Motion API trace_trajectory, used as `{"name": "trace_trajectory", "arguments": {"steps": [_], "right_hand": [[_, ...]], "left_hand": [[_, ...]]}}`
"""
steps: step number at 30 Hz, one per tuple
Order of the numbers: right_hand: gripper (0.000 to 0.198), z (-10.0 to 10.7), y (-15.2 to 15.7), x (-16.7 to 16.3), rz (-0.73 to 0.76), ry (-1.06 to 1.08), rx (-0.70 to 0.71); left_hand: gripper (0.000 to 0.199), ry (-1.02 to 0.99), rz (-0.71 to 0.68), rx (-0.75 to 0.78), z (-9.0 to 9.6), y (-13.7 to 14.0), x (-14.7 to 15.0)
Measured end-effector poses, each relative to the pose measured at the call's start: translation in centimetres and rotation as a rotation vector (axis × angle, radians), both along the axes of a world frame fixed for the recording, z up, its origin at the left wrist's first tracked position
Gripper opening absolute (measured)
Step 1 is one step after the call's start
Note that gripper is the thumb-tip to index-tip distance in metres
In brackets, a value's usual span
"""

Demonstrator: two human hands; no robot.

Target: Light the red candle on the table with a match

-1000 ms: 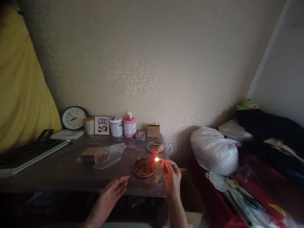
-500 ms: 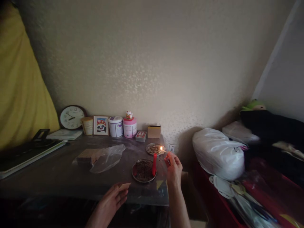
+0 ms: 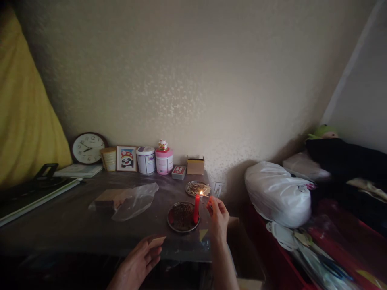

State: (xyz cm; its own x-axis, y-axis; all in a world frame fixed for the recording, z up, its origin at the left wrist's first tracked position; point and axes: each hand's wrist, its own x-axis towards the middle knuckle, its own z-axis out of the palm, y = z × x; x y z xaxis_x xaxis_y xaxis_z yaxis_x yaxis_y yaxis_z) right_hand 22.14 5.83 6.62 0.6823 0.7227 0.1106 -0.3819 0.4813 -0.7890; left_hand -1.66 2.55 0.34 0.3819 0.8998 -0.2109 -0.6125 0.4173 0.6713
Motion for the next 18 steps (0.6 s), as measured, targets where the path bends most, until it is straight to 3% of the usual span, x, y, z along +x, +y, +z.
{"name": "trace_trajectory", "arguments": {"steps": [18], "right_hand": [[0.024,0.03,0.49,-0.86,0.009,-0.034,-0.002]], "left_hand": [[0.032,-0.056,-0.019,-0.028,-0.13,-0.04,0.03]]}}
